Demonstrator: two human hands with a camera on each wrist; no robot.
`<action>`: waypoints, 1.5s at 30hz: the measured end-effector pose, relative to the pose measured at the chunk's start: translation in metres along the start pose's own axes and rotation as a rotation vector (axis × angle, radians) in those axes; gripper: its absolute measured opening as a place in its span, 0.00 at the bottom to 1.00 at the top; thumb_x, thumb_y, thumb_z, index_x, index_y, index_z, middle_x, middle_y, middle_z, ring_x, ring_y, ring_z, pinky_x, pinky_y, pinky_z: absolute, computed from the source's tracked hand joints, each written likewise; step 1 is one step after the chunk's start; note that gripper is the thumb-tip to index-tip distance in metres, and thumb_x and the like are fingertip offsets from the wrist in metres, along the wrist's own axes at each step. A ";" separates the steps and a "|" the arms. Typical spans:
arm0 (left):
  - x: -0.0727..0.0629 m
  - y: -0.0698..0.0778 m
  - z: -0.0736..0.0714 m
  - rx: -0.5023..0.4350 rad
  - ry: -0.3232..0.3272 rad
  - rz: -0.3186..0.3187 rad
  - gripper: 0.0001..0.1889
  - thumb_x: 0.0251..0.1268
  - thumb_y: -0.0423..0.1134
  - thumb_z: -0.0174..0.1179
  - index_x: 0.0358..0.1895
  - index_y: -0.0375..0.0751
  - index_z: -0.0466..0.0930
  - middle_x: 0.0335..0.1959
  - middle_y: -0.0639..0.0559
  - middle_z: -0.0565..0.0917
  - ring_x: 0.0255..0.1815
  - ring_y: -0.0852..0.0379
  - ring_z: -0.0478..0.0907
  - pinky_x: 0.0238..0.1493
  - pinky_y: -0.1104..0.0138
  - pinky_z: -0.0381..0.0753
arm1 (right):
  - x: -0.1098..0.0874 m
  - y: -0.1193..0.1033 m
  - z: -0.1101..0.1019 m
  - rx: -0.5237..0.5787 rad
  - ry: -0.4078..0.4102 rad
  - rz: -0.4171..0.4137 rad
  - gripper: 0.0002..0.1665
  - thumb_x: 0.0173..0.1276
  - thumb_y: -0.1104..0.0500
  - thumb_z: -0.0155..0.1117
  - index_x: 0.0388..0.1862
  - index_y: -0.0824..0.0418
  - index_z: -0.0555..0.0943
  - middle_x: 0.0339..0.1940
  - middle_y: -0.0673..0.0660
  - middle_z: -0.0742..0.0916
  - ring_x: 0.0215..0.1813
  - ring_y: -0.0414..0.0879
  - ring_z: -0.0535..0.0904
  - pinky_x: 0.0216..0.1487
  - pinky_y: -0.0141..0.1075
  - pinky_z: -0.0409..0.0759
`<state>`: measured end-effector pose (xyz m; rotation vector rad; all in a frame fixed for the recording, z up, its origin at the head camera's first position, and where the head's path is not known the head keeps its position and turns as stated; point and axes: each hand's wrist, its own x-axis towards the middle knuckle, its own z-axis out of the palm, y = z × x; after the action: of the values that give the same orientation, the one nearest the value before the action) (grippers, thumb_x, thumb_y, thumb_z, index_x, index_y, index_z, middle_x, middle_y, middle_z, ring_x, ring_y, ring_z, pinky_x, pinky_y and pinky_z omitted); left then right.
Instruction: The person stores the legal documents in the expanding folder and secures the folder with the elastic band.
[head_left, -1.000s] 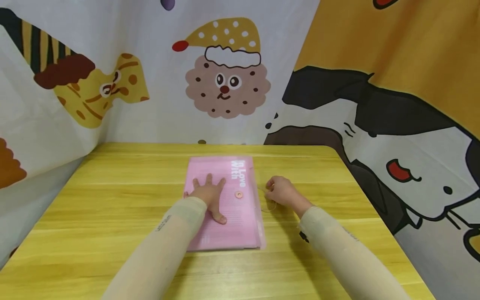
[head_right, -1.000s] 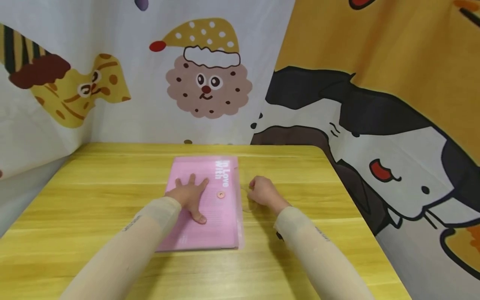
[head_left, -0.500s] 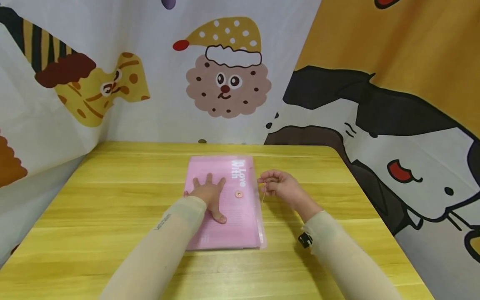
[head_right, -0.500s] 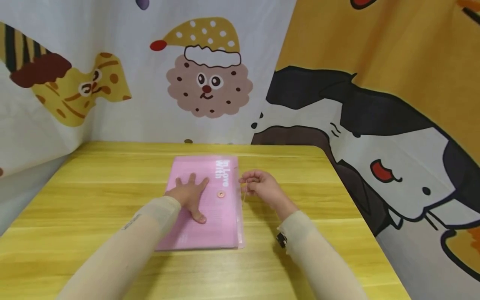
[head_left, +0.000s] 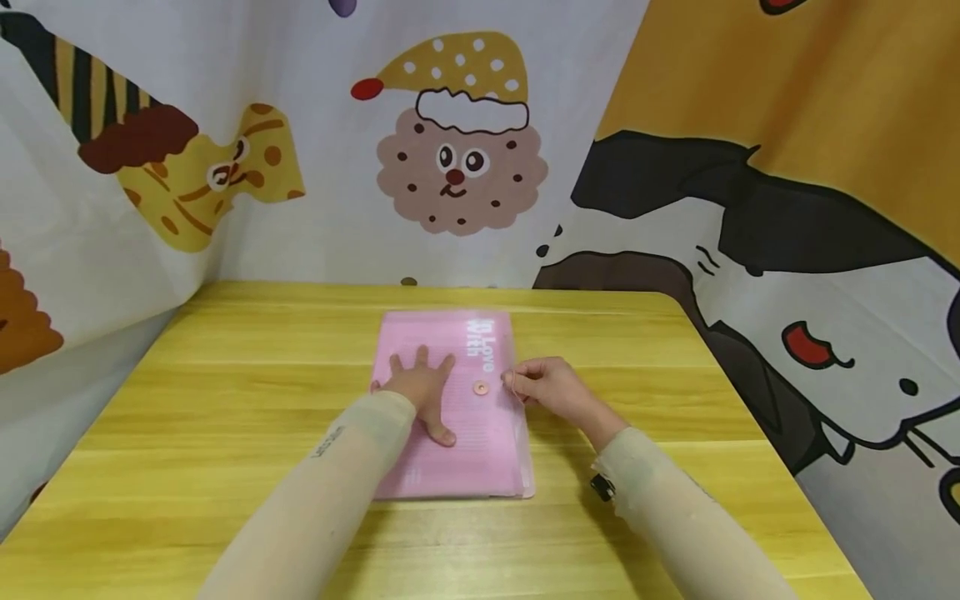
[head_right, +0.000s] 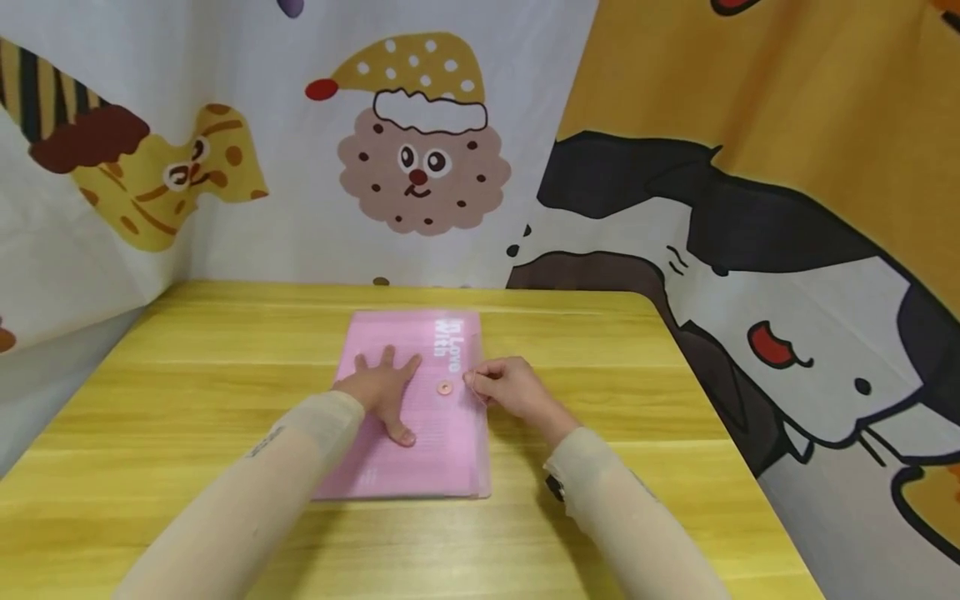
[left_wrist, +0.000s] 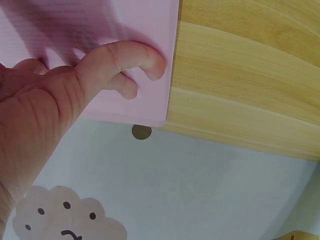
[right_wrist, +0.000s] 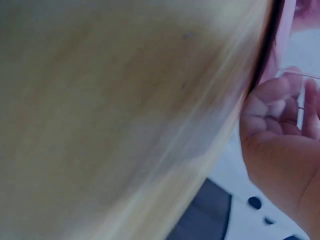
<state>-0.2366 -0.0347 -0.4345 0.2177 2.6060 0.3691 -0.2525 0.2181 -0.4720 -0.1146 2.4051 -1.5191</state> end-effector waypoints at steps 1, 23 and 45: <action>0.000 0.000 0.000 -0.001 0.001 0.001 0.75 0.36 0.57 0.88 0.90 0.59 0.44 0.90 0.35 0.36 0.86 0.18 0.32 0.74 0.19 0.51 | 0.000 0.002 -0.003 0.066 0.007 -0.004 0.18 0.77 0.54 0.70 0.53 0.69 0.90 0.34 0.47 0.90 0.33 0.41 0.78 0.36 0.31 0.79; 0.024 -0.012 0.010 -0.005 0.023 0.018 0.83 0.19 0.62 0.90 0.89 0.62 0.46 0.90 0.34 0.38 0.84 0.14 0.32 0.69 0.14 0.50 | -0.006 0.009 -0.031 0.497 0.114 -0.034 0.36 0.80 0.51 0.64 0.80 0.67 0.72 0.61 0.45 0.91 0.45 0.39 0.80 0.45 0.28 0.79; 0.075 -0.031 0.035 0.022 0.018 0.007 0.95 -0.10 0.76 0.80 0.89 0.70 0.42 0.90 0.37 0.33 0.84 0.14 0.29 0.62 0.10 0.50 | 0.026 -0.060 0.060 -1.161 -0.056 -0.309 0.06 0.72 0.55 0.73 0.37 0.51 0.94 0.35 0.50 0.94 0.34 0.47 0.83 0.42 0.45 0.87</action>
<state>-0.2871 -0.0400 -0.5074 0.2321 2.6289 0.3463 -0.2660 0.1339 -0.4473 -0.7593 2.9567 0.0020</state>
